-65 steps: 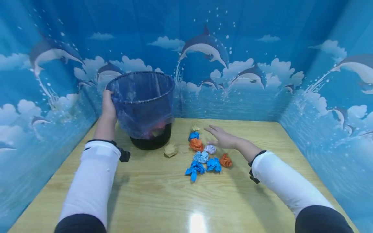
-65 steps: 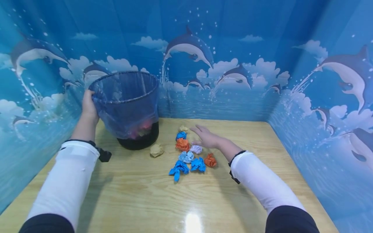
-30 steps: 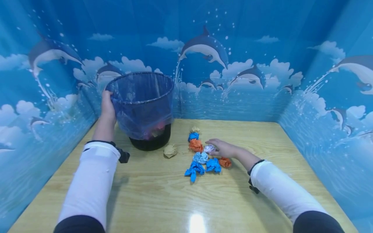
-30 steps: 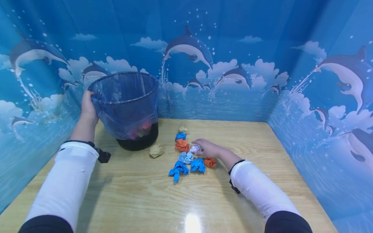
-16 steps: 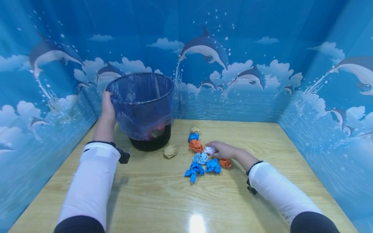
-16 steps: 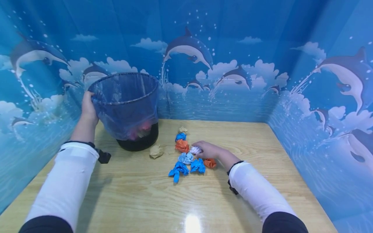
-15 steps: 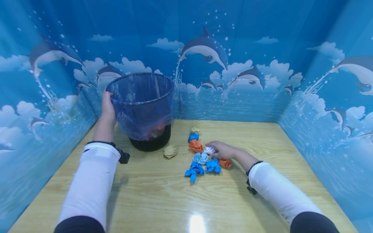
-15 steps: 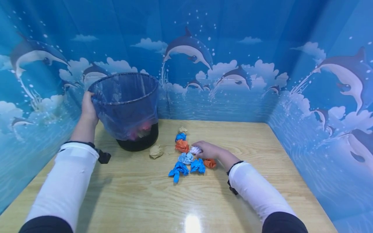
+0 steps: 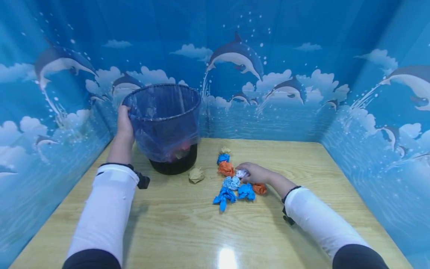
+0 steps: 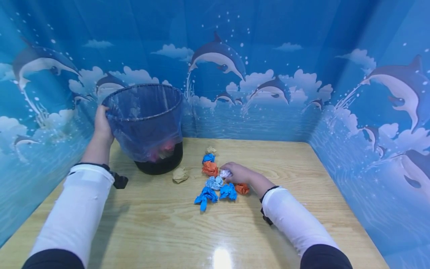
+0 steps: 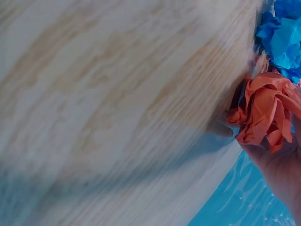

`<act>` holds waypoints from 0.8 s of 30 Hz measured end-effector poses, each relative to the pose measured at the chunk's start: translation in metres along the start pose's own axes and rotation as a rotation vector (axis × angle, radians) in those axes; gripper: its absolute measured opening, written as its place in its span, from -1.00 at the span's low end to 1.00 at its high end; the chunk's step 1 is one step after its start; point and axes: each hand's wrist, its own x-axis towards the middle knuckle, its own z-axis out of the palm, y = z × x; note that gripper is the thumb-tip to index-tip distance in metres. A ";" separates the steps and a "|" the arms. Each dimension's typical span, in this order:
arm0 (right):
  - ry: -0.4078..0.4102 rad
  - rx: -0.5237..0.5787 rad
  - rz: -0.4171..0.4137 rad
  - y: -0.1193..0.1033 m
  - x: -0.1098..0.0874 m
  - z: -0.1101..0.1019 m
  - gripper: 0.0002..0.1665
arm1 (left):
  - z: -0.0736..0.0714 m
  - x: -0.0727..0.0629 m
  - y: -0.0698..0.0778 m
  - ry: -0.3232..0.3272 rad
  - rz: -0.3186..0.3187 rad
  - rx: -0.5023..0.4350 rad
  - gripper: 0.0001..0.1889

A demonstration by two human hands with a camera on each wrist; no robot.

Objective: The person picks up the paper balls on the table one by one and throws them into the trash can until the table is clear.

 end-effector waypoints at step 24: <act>0.048 -0.049 -0.043 0.003 -0.001 0.003 -0.52 | 0.002 0.000 0.000 0.015 -0.010 0.024 -0.38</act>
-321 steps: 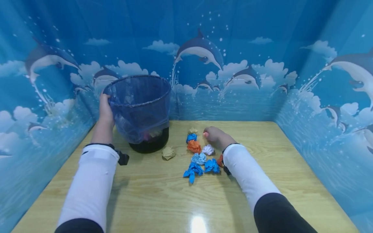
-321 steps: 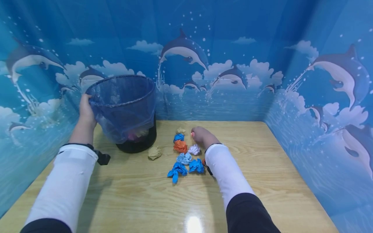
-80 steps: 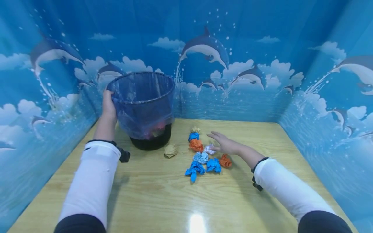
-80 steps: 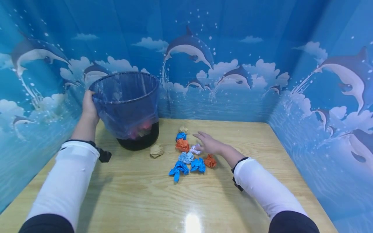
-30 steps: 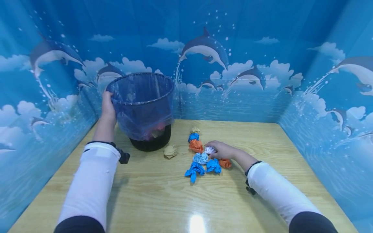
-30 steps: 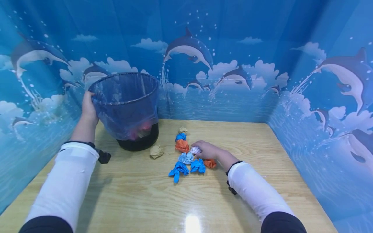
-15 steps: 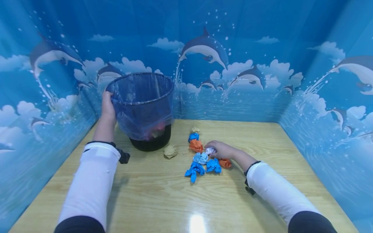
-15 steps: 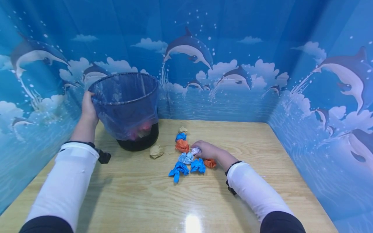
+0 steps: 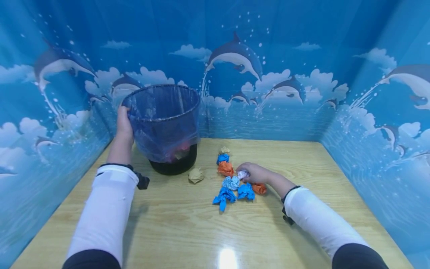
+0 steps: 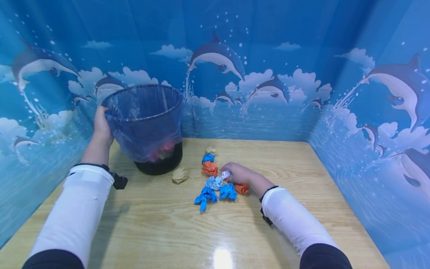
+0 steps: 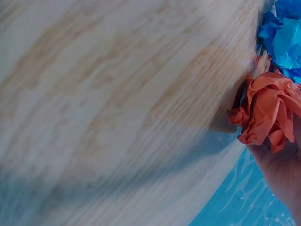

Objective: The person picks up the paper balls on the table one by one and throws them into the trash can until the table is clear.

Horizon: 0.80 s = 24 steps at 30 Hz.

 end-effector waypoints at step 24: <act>0.025 0.012 0.033 0.000 0.001 -0.003 -0.55 | 0.000 0.001 0.001 -0.007 -0.007 -0.017 -0.34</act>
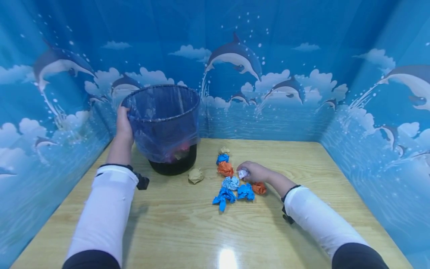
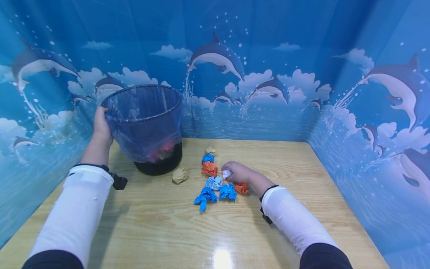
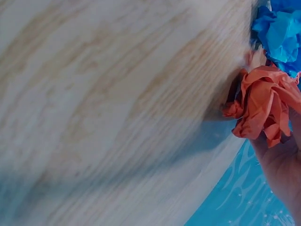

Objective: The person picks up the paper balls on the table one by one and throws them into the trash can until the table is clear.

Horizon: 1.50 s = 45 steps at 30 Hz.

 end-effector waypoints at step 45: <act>0.231 0.111 0.079 -0.017 0.020 -0.080 -0.44 | 0.000 -0.002 0.001 0.002 -0.015 0.024 -0.34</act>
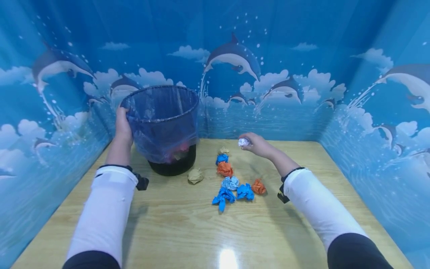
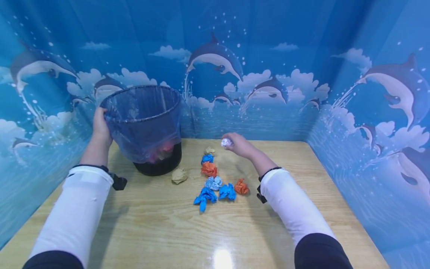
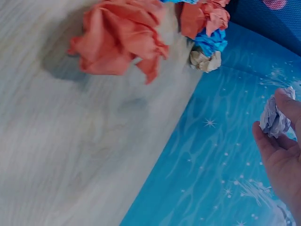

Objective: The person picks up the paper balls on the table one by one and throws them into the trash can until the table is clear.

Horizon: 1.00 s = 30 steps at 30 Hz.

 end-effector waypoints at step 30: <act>0.188 0.067 -0.116 -0.093 0.054 -0.048 -0.45 | -0.001 0.002 -0.001 -0.013 0.010 -0.034 -0.37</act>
